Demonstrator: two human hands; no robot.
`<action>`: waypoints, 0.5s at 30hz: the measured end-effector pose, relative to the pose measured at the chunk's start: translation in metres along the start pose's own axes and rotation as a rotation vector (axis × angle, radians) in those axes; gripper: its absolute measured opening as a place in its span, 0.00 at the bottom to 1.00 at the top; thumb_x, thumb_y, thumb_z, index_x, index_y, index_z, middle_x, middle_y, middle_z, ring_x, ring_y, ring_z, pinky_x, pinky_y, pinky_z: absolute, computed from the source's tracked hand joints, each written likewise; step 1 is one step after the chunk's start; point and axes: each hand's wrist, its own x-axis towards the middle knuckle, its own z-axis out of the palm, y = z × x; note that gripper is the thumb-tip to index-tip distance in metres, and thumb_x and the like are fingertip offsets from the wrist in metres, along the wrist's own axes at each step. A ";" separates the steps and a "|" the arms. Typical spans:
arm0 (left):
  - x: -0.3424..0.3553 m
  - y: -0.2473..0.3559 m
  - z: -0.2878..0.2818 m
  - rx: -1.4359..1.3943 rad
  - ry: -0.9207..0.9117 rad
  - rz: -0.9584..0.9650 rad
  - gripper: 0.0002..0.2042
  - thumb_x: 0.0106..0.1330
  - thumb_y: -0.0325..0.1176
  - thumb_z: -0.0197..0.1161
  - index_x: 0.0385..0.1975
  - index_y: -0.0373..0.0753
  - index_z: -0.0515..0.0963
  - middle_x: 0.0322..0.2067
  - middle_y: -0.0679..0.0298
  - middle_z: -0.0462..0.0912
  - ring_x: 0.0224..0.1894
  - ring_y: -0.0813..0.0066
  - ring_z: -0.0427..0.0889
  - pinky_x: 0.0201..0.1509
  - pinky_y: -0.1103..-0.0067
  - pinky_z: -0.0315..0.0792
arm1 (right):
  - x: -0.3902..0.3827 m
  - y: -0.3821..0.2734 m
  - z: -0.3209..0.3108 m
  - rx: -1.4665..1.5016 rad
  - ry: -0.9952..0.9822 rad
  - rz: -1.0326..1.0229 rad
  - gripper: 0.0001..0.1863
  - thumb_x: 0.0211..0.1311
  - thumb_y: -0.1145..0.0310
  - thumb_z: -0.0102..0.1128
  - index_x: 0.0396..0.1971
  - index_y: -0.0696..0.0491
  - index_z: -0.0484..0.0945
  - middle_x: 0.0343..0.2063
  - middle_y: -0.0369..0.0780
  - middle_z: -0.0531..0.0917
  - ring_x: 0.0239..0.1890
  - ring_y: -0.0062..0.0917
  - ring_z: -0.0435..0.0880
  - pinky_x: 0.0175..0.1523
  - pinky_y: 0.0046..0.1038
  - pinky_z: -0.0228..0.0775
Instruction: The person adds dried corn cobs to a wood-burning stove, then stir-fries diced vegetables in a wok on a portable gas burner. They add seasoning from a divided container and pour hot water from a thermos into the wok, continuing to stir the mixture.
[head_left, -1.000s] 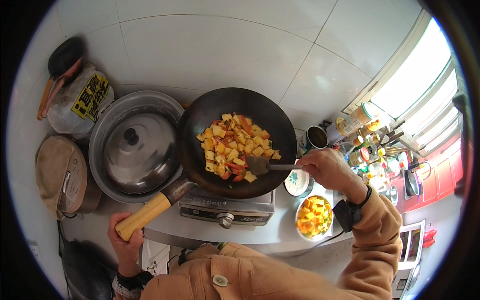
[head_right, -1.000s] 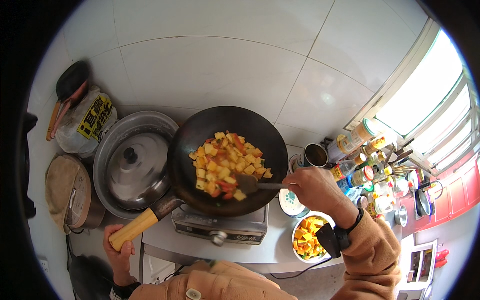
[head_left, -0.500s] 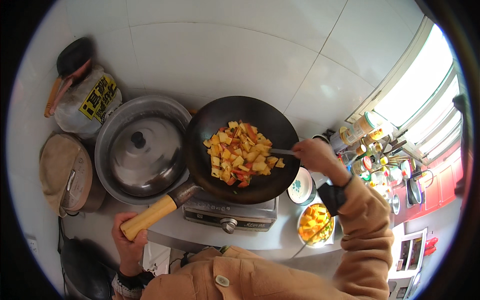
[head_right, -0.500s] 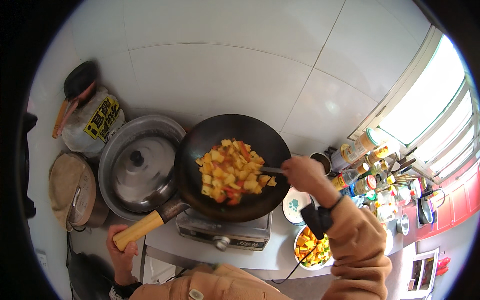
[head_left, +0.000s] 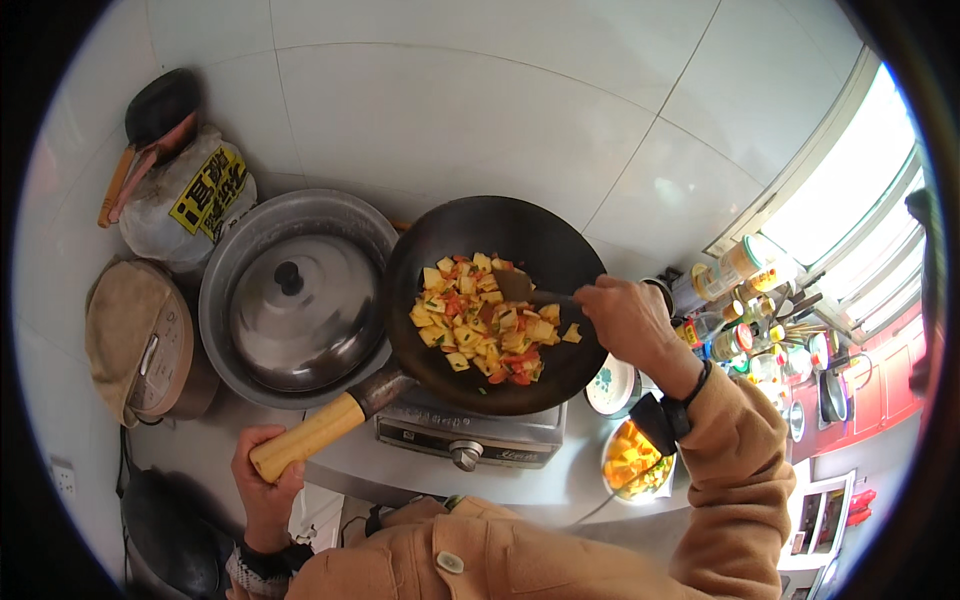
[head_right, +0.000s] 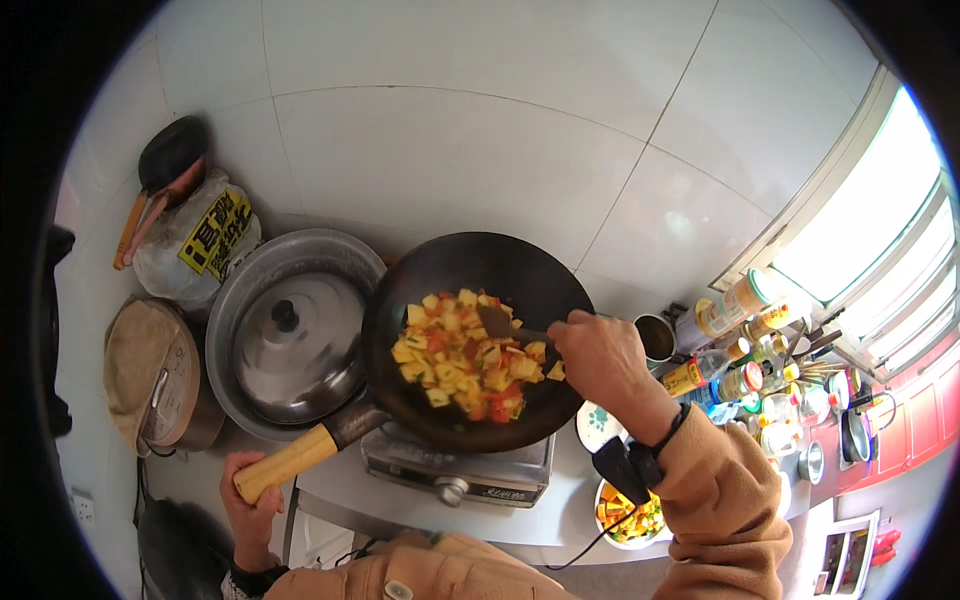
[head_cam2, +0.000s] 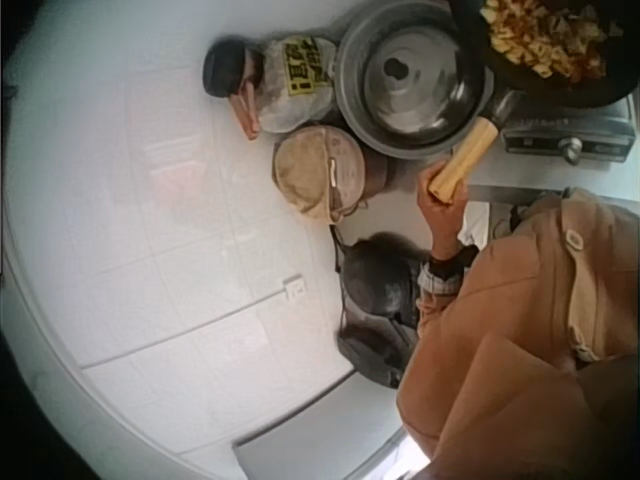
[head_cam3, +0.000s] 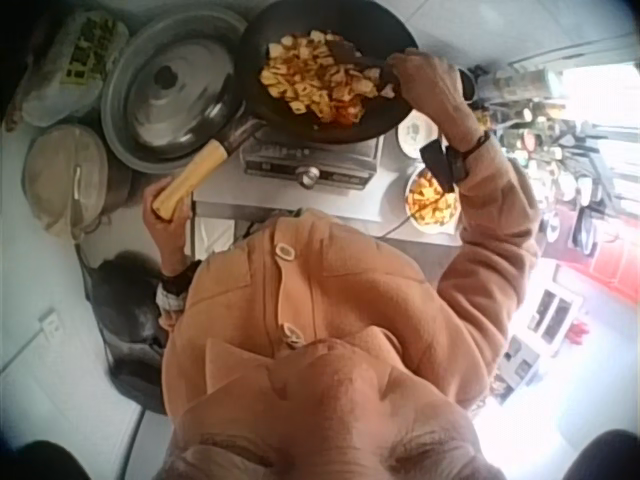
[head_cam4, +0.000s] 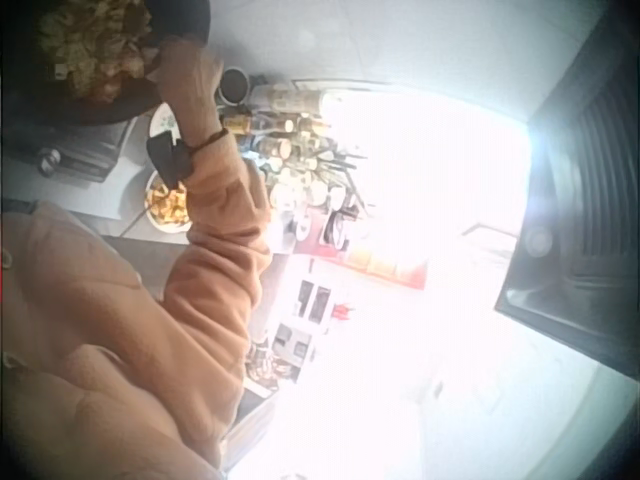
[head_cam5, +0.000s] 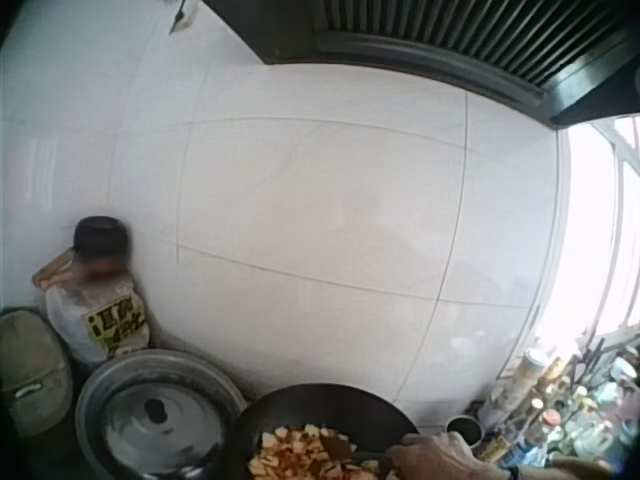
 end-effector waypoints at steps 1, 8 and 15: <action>0.000 0.000 0.000 0.002 0.005 0.001 0.18 0.51 0.27 0.65 0.43 0.35 0.72 0.36 0.66 0.75 0.37 0.82 0.73 0.44 0.84 0.69 | 0.004 0.003 0.003 0.007 0.033 0.028 0.08 0.51 0.72 0.58 0.32 0.48 0.81 0.28 0.38 0.80 0.32 0.37 0.83 0.33 0.39 0.75; 0.000 -0.001 0.001 -0.002 0.018 -0.002 0.17 0.51 0.24 0.64 0.42 0.35 0.72 0.37 0.65 0.75 0.38 0.81 0.74 0.44 0.83 0.70 | 0.013 -0.012 0.013 0.097 0.089 0.011 0.07 0.56 0.69 0.57 0.34 0.49 0.80 0.29 0.39 0.80 0.33 0.41 0.82 0.35 0.40 0.75; -0.001 0.000 0.002 -0.014 0.013 -0.032 0.18 0.51 0.25 0.64 0.43 0.34 0.72 0.36 0.66 0.75 0.37 0.82 0.74 0.43 0.84 0.69 | 0.008 -0.025 0.002 0.150 0.022 0.006 0.06 0.58 0.68 0.57 0.35 0.48 0.80 0.29 0.39 0.79 0.32 0.40 0.82 0.34 0.40 0.74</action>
